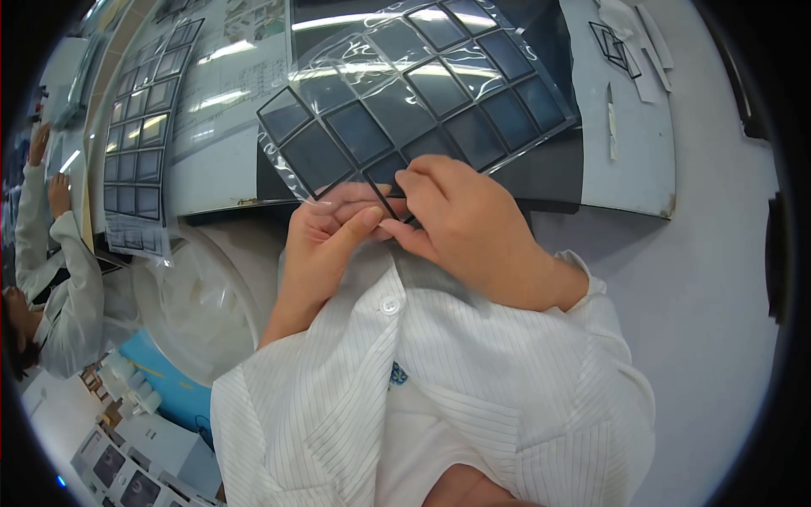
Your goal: Inspecting small electronic components in a grid tray and applying protective plastic film.
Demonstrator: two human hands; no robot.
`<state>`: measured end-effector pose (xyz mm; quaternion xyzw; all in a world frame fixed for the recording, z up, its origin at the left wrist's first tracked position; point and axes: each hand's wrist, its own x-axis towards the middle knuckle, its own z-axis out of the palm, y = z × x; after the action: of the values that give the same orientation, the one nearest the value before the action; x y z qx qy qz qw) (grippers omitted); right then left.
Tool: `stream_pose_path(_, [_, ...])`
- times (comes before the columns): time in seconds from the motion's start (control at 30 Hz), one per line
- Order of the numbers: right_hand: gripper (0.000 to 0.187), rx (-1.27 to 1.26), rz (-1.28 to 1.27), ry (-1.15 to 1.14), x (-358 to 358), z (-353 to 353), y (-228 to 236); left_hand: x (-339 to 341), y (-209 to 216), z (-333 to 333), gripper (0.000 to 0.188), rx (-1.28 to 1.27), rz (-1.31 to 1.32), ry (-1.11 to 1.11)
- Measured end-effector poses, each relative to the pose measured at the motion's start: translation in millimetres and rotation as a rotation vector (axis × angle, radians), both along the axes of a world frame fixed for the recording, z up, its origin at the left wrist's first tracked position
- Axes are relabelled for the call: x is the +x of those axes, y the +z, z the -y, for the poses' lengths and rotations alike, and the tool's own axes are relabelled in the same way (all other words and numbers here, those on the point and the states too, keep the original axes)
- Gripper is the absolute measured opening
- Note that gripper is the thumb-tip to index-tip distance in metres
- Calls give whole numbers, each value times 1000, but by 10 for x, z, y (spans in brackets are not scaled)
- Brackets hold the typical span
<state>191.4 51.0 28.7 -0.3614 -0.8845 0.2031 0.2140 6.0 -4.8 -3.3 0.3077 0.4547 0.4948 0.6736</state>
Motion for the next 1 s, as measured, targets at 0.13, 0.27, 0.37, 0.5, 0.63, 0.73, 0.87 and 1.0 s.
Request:
stream_pose_path(0.13, [25,130,39,55,52,3,82,7,-17,-50,28,-21,-6,-48])
stream_pose_path(0.27, [17,74,-25,29,281,-297,121,31,17,-76,33,-123,-27,-42])
stream_pose_path(0.37, [9,-265,-156,-14,422,-416,164,41,47,-130,38,-118,-69,-92])
stream_pose_path(0.5, [8,-627,-520,-343,660,-526,347,-44,89,-69,45,-159,-149,-79])
stream_pose_path(0.63, [16,332,-299,-757,1176,-980,343,-110,173,72,43,-152,-165,15])
stream_pose_path(0.73, [27,554,294,-909,1752,-1467,329,-88,226,84,50,-51,-215,57])
stream_pose_path(0.87, [33,586,383,-708,2316,-1962,-97,-218,-19,31,59,-83,256,138])
stream_pose_path(1.0, [29,660,183,-479,1594,-1866,157,-174,51,-57,49,-142,99,142])
